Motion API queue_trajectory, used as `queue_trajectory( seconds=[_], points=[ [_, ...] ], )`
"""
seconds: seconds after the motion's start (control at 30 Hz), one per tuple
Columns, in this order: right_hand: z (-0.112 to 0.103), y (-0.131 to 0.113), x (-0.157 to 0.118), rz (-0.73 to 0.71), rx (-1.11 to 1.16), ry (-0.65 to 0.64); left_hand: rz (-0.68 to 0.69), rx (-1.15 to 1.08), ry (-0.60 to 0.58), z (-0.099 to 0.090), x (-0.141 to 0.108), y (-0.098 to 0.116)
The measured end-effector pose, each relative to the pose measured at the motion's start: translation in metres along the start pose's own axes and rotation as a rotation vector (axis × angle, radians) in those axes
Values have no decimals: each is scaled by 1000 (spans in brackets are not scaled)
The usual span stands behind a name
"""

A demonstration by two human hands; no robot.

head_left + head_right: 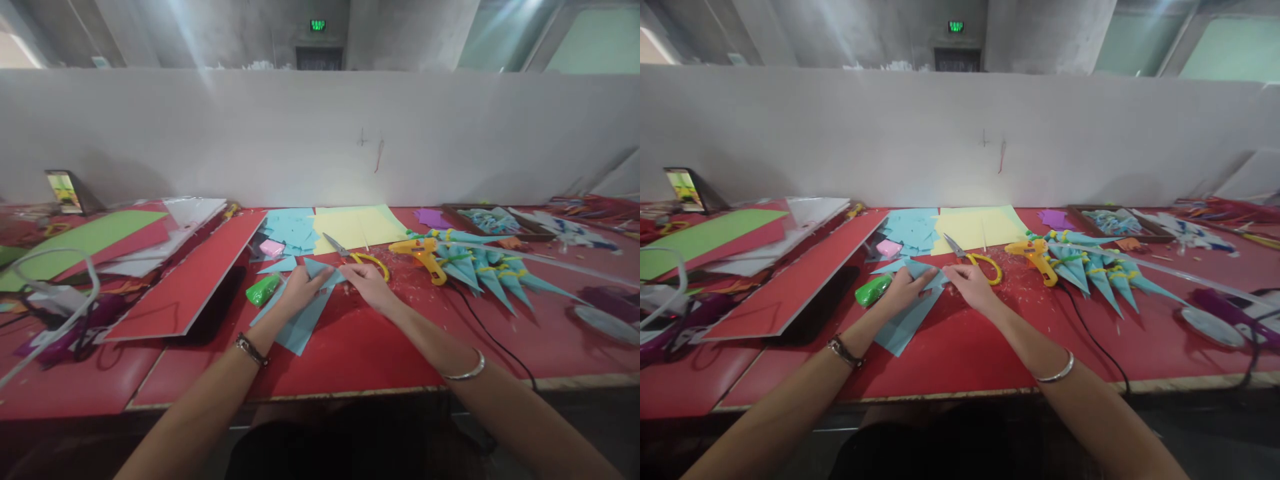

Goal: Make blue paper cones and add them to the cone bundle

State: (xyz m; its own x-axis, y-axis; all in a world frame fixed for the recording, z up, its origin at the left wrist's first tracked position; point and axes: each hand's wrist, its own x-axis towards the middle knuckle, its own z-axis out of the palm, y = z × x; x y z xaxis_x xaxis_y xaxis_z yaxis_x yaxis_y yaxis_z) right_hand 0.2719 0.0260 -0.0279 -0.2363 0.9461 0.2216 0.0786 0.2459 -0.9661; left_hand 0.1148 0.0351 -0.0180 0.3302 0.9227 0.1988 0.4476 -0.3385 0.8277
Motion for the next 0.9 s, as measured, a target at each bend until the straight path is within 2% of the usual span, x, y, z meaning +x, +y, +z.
queue_trajectory(
  seconds=[0.13,0.23,0.43,0.53,0.73,0.9],
  points=[
    [1,2,-2,48,-13,-68,14,62,10,-1,-1,4],
    [-1,2,-2,64,-34,-132,18,25,44,0,-1,3],
    [-2,1,-1,-3,-35,-171,30,-469,-30,1,-1,1],
    [-1,-3,-2,0,-25,-185,73,-619,-18,0,1,-2],
    [2,-5,-3,55,25,-229,29,-533,-29,0,2,-2],
    [2,-1,-4,79,-41,-216,48,-382,-58,1,2,-3]
  ],
)
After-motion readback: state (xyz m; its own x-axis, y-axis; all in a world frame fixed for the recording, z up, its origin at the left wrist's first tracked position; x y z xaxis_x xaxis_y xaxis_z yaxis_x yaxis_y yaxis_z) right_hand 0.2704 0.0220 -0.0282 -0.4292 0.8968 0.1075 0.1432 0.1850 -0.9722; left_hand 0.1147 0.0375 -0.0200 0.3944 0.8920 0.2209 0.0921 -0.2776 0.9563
